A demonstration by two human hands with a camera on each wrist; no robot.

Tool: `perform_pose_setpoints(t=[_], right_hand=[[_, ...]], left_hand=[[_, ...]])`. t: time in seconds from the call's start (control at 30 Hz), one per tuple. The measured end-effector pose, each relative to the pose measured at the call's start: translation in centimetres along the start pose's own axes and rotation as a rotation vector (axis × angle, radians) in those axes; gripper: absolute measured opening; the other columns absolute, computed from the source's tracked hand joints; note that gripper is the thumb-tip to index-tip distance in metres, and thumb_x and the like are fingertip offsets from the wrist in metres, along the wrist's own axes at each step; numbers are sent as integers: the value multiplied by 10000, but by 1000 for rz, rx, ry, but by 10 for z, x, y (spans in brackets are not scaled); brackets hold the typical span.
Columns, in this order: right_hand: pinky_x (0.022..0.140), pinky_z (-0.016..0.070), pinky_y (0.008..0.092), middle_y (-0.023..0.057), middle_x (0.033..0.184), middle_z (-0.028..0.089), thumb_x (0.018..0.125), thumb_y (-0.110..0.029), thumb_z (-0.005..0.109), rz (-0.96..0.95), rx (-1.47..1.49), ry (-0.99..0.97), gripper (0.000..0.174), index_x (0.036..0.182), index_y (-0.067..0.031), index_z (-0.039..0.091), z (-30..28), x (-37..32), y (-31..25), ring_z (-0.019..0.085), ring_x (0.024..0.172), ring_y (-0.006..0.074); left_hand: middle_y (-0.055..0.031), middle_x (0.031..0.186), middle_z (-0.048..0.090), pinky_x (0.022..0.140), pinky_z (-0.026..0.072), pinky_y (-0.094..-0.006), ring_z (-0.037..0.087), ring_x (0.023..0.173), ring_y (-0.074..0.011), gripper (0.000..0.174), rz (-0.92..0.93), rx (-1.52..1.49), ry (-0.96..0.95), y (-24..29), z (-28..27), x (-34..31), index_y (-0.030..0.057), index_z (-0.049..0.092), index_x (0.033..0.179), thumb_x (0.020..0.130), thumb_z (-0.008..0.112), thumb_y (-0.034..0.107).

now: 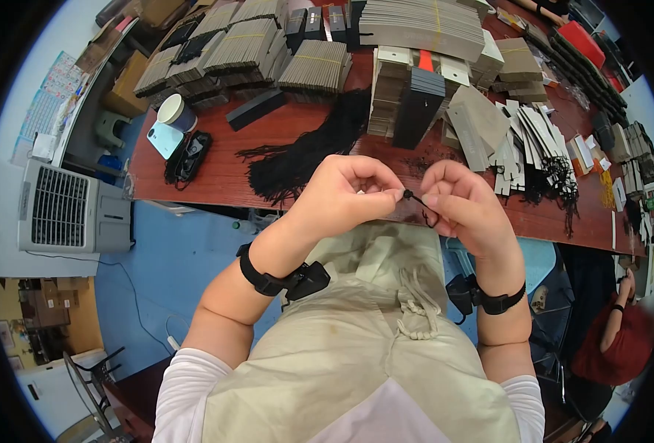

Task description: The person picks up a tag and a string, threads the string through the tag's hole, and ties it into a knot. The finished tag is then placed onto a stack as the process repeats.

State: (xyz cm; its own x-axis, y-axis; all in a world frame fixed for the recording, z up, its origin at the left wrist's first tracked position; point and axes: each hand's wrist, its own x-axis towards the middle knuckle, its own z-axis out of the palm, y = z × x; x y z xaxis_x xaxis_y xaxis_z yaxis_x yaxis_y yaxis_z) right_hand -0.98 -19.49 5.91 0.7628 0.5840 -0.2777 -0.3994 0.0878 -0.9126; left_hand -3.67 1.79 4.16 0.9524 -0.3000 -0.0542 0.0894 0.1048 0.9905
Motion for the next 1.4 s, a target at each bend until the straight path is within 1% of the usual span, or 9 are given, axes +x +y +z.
perform_pose_setpoints(t=[0.2, 0.3, 0.6, 0.7, 0.8, 0.9, 1.0, 1.2, 1.4], right_hand=[[507, 310, 168, -55, 681, 537, 815, -69, 613, -35, -137, -63, 65, 855, -27, 584, 1, 1, 2, 431, 576, 3], [527, 336, 170, -42, 696, 560, 827, -73, 611, -86, -146, -12, 63, 861, -23, 593, -6, -2, 6, 447, 589, 6], [462, 322, 173, -30, 703, 564, 851, -110, 604, 54, -52, -129, 99, 882, -23, 570, -1, -2, -3, 424, 530, 10], [474, 317, 168, -50, 675, 519, 859, -111, 594, 14, -55, -122, 92, 870, -26, 563, -9, 2, 7, 408, 538, 8], [499, 320, 168, -71, 656, 476, 863, -115, 593, 14, -88, -88, 95, 854, -27, 558, -8, 1, 7, 398, 557, 9], [527, 330, 171, -77, 669, 485, 868, -116, 592, -35, -159, -56, 94, 870, -28, 560, -6, 1, 9, 403, 582, 9], [543, 336, 173, -76, 668, 489, 868, -106, 596, -75, -214, -16, 83, 871, -27, 570, -1, 0, 9, 401, 591, 7], [510, 288, 183, -91, 629, 444, 850, -86, 621, -151, -194, -3, 74, 844, -20, 589, -2, 4, 16, 356, 578, -7], [475, 243, 199, -115, 556, 354, 844, -83, 625, -204, -309, 68, 74, 833, -10, 612, 3, 6, 17, 291, 524, -3]], left_hand=[[-37, 818, 622, 648, 462, -213, 577, 731, -74, 79, 13, 7, -21, -4, 0, 0, -33, 633, 851, 772, 626, -31], [24, 687, 595, 551, 388, -181, 489, 619, -18, 67, 19, 41, 45, -1, 1, 0, 5, 667, 778, 723, 660, 42], [29, 692, 594, 547, 381, -186, 480, 620, -18, 52, -3, -11, 35, -2, 5, 0, 16, 666, 762, 720, 660, 47], [29, 691, 594, 541, 381, -197, 466, 614, -24, 66, 28, 105, 50, -3, 1, -1, 10, 660, 744, 695, 660, 54], [-11, 777, 615, 596, 427, -181, 535, 681, -36, 67, 115, 371, 30, 0, -1, -2, -18, 643, 800, 734, 631, -25], [2, 741, 601, 577, 412, -175, 511, 661, -27, 56, 152, 397, 60, 3, 0, -2, -18, 641, 783, 728, 634, -27], [16, 723, 590, 574, 403, -176, 496, 652, -24, 40, 54, 160, 62, -3, -4, 0, -18, 634, 763, 724, 640, -23], [30, 734, 583, 582, 413, -183, 500, 656, -24, 59, 192, 423, 72, -1, -2, -1, -15, 624, 798, 742, 635, -3], [8, 834, 593, 643, 448, -202, 531, 719, -54, 83, -66, -49, -84, -14, 0, 1, -9, 597, 900, 846, 595, 55]])
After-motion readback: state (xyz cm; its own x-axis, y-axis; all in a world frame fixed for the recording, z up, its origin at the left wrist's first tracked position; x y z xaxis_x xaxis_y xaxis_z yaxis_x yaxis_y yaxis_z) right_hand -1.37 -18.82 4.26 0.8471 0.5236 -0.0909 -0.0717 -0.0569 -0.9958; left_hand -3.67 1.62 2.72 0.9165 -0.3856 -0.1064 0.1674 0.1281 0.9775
